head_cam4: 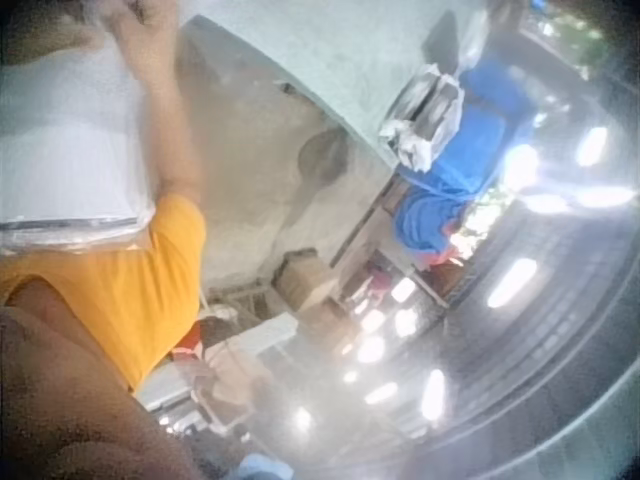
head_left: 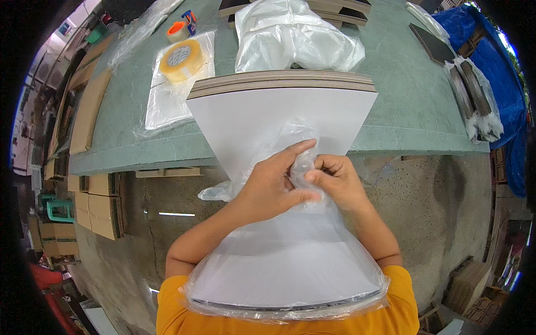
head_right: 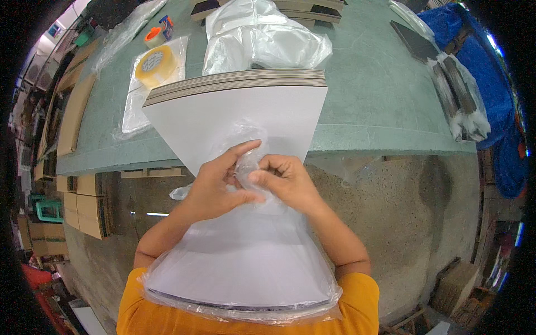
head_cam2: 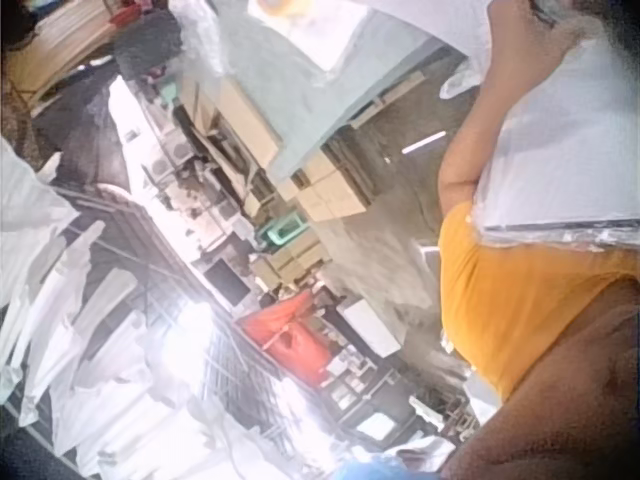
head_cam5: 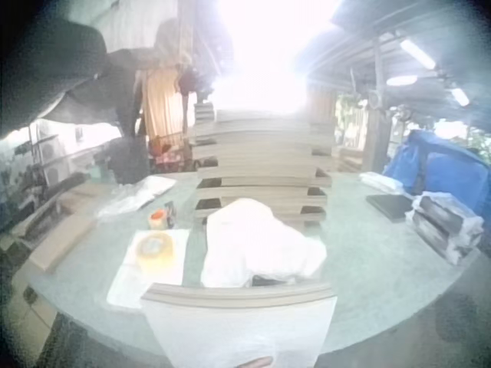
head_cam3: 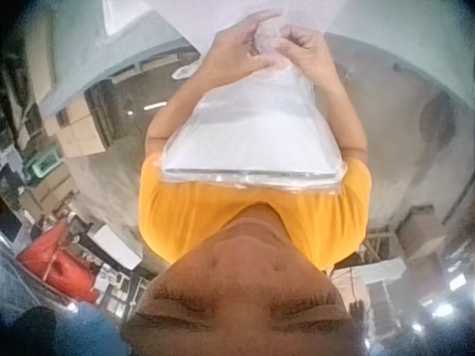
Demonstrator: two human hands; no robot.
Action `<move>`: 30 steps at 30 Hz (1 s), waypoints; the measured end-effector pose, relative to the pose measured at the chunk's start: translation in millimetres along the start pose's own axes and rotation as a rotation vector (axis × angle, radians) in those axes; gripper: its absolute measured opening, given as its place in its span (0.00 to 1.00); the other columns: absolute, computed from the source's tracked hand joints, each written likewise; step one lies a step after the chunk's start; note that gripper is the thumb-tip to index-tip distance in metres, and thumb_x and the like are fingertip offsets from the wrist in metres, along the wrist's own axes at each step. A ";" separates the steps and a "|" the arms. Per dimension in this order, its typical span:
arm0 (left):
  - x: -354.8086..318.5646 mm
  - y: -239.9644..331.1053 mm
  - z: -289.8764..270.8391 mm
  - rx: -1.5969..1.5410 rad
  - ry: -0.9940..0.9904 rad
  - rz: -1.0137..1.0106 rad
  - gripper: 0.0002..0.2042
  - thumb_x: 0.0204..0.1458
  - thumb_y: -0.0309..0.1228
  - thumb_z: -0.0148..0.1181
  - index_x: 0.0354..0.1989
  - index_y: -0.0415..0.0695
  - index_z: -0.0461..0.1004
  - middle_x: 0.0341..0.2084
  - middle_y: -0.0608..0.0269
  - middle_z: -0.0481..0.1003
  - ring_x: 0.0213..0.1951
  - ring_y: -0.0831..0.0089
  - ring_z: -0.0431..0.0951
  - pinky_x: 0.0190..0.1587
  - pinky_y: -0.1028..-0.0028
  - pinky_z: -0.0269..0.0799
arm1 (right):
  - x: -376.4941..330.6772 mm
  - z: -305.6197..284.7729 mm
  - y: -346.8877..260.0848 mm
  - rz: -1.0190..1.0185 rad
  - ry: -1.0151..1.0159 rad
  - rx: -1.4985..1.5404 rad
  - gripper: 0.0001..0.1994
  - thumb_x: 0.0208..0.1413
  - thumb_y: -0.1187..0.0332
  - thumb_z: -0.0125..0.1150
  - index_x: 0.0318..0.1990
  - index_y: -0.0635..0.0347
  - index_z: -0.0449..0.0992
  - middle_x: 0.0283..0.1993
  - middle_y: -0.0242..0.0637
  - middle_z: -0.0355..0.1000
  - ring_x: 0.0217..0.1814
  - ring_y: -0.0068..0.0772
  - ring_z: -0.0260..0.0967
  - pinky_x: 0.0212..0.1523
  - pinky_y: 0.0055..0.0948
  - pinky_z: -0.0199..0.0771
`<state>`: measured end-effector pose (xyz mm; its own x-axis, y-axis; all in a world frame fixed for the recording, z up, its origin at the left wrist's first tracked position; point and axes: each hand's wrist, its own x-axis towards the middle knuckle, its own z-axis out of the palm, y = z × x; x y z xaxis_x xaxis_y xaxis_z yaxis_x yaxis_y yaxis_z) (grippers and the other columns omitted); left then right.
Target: The person wraps individual flat rectangular panels in plastic film by hand. They pull a panel from a stack, place it on the work surface, wrap the plastic sheet around it, and smooth the film over the edges.
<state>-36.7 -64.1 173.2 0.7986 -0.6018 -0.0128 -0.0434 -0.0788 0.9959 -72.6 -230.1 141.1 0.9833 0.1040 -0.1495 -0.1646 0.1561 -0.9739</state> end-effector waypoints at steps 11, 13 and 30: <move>-123.0 -138.0 -146.1 0.062 0.766 -0.363 0.08 0.44 0.20 0.46 0.32 0.37 0.71 0.26 0.64 0.70 0.30 0.76 0.70 0.33 0.76 0.68 | -26.2 -80.0 25.4 0.127 0.258 0.775 0.11 0.48 0.66 0.55 0.37 0.63 0.70 0.34 0.36 0.70 0.35 0.25 0.69 0.36 0.25 0.72; -142.9 -134.4 -173.6 0.070 1.183 -0.187 0.11 0.41 0.17 0.41 0.33 0.37 0.69 0.27 0.64 0.70 0.30 0.77 0.69 0.33 0.77 0.67 | -35.5 -74.0 32.7 0.197 0.369 0.605 0.11 0.48 0.67 0.56 0.36 0.65 0.70 0.32 0.36 0.71 0.32 0.24 0.69 0.32 0.22 0.71; -107.5 -134.3 -147.2 0.334 0.621 -0.300 0.08 0.42 0.25 0.51 0.31 0.37 0.72 0.21 0.68 0.70 0.25 0.80 0.69 0.24 0.81 0.64 | -24.8 -73.8 21.2 0.029 0.383 0.941 0.12 0.51 0.67 0.51 0.37 0.67 0.68 0.28 0.36 0.69 0.30 0.24 0.67 0.32 0.24 0.69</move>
<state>-28.3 128.2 53.9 0.9913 0.0330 -0.1277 0.1284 -0.4639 0.8765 -94.7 -301.8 111.5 0.9094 -0.1760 -0.3768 -0.0208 0.8857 -0.4638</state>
